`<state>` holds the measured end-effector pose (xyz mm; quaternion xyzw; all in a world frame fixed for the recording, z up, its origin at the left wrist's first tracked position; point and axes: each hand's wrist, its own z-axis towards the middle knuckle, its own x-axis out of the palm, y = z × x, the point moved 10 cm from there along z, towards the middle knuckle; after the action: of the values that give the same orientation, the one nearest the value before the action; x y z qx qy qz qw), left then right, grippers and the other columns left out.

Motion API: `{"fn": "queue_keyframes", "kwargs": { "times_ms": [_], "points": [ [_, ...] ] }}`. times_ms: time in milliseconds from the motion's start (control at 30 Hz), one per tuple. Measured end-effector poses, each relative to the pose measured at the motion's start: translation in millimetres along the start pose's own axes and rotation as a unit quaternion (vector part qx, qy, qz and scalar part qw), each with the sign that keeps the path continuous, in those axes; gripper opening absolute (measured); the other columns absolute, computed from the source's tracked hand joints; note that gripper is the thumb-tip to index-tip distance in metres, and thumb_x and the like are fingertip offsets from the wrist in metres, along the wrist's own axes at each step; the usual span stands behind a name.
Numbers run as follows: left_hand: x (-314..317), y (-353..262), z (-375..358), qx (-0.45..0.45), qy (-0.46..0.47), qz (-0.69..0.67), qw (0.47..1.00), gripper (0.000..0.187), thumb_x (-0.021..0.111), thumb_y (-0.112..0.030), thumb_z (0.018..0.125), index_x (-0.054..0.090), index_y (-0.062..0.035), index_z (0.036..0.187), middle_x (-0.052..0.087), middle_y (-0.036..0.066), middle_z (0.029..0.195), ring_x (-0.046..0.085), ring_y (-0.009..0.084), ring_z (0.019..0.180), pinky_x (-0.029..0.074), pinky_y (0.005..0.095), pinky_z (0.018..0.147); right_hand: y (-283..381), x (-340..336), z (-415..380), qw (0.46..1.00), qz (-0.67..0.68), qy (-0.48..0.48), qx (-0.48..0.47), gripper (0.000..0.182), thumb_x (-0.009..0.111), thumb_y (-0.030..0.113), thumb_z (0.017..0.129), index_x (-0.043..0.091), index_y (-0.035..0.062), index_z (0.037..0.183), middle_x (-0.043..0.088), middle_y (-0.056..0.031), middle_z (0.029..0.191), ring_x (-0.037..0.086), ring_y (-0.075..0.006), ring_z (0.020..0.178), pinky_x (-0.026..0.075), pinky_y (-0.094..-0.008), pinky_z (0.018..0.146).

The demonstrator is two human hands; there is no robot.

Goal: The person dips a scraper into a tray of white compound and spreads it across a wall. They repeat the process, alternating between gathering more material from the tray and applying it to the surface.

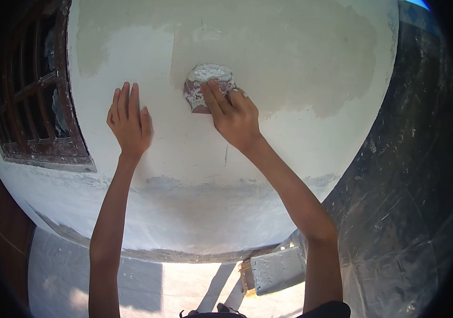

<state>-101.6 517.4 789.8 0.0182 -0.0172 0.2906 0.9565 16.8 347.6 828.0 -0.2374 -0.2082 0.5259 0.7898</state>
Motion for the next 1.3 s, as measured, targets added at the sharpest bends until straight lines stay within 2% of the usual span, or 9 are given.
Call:
{"fn": "queue_keyframes", "kwargs": {
  "times_ms": [100, 200, 333, 433, 767, 867, 967, 1067, 1300],
  "points": [
    [-4, -3, -1, 0.001, -0.001, -0.006, 1.0, 0.052, 0.042, -0.022, 0.098, 0.046, -0.0094, 0.148, 0.045, 0.01, 0.151, 0.035, 0.0281, 0.143, 0.021, 0.0421, 0.111, 39, -9, -44, 0.997, 0.047, 0.061, -0.011, 0.046, 0.068, -0.005, 0.068, 0.074, 0.0065, 0.112, 0.075, -0.0049, 0.11, 0.045, -0.0149, 0.064, 0.05, -0.0263, 0.058],
    [-2, 0, 0, -0.001, 0.003, -0.002, 1.0, 0.052, 0.043, -0.022, 0.098, 0.046, -0.0094, 0.148, 0.045, 0.01, 0.151, 0.035, 0.0283, 0.143, 0.021, 0.0418, 0.11, 26, -33, -18, 0.995, 0.09, 0.047, -0.004, 0.045, 0.068, -0.005, 0.068, 0.074, 0.0072, 0.111, 0.075, -0.0035, 0.109, 0.046, -0.0153, 0.064, 0.049, -0.0271, 0.058],
    [-1, -1, 0, 0.003, -0.001, -0.002, 1.0, 0.052, 0.043, -0.022, 0.097, 0.045, -0.0093, 0.148, 0.045, 0.01, 0.151, 0.035, 0.0284, 0.142, 0.022, 0.0417, 0.109, -25, -39, 60, 0.996, -0.018, -0.08, -0.018, 0.049, 0.067, -0.005, 0.065, 0.076, 0.0122, 0.11, 0.075, 0.0008, 0.108, 0.047, -0.0157, 0.065, 0.045, -0.0263, 0.056],
    [-3, -1, -2, 0.003, 0.003, 0.0, 1.0, 0.053, 0.043, -0.022, 0.097, 0.045, -0.0091, 0.148, 0.045, 0.01, 0.152, 0.035, 0.0282, 0.143, 0.022, 0.0417, 0.109, -48, -16, 80, 0.993, -0.052, -0.101, -0.012, 0.046, 0.067, -0.005, 0.067, 0.076, 0.0118, 0.109, 0.075, -0.0005, 0.109, 0.05, -0.016, 0.067, 0.047, -0.027, 0.056],
    [-2, 0, -2, 0.005, -0.005, -0.018, 1.0, 0.053, 0.044, -0.022, 0.097, 0.046, -0.0087, 0.148, 0.044, 0.01, 0.152, 0.034, 0.0286, 0.143, 0.022, 0.0424, 0.109, 9, 9, 8, 0.999, 0.011, 0.041, -0.012, 0.047, 0.071, -0.001, 0.068, 0.072, 0.0039, 0.115, 0.073, -0.0111, 0.112, 0.049, -0.0171, 0.066, 0.047, -0.0272, 0.053],
    [-2, -1, -1, 0.001, 0.004, -0.01, 1.0, 0.053, 0.045, -0.021, 0.097, 0.046, -0.0087, 0.148, 0.044, 0.01, 0.152, 0.034, 0.0287, 0.143, 0.022, 0.0422, 0.109, 24, -7, -5, 0.995, 0.052, 0.082, -0.002, 0.054, 0.074, -0.001, 0.066, 0.071, 0.0099, 0.119, 0.073, -0.0028, 0.117, 0.044, -0.0155, 0.061, 0.044, -0.025, 0.052],
    [-4, -1, -1, 0.006, -0.005, -0.016, 1.0, 0.052, 0.045, -0.022, 0.097, 0.046, -0.0089, 0.147, 0.045, 0.01, 0.151, 0.035, 0.0285, 0.143, 0.022, 0.0419, 0.109, 8, -35, 27, 0.998, 0.048, 0.04, -0.014, 0.044, 0.069, -0.003, 0.067, 0.074, 0.0053, 0.11, 0.075, -0.0062, 0.108, 0.049, -0.0149, 0.064, 0.046, -0.0267, 0.053],
    [-2, 0, -2, 0.004, -0.003, -0.014, 1.0, 0.052, 0.044, -0.022, 0.097, 0.046, -0.0092, 0.147, 0.045, 0.01, 0.151, 0.035, 0.0282, 0.142, 0.022, 0.0416, 0.109, -28, -37, 73, 0.996, -0.027, -0.078, -0.025, 0.044, 0.068, -0.003, 0.067, 0.076, 0.0111, 0.108, 0.075, -0.0002, 0.107, 0.048, -0.0151, 0.064, 0.045, -0.0263, 0.054],
    [-1, 1, -2, -0.002, 0.005, -0.008, 1.0, 0.052, 0.044, -0.023, 0.097, 0.047, -0.0094, 0.147, 0.045, 0.009, 0.152, 0.035, 0.0277, 0.143, 0.022, 0.0414, 0.109, -28, 7, 52, 0.999, -0.026, -0.023, 0.008, 0.046, 0.071, -0.001, 0.067, 0.073, 0.0073, 0.113, 0.074, -0.0045, 0.111, 0.049, -0.0165, 0.067, 0.048, -0.0278, 0.056]
  ]
}}
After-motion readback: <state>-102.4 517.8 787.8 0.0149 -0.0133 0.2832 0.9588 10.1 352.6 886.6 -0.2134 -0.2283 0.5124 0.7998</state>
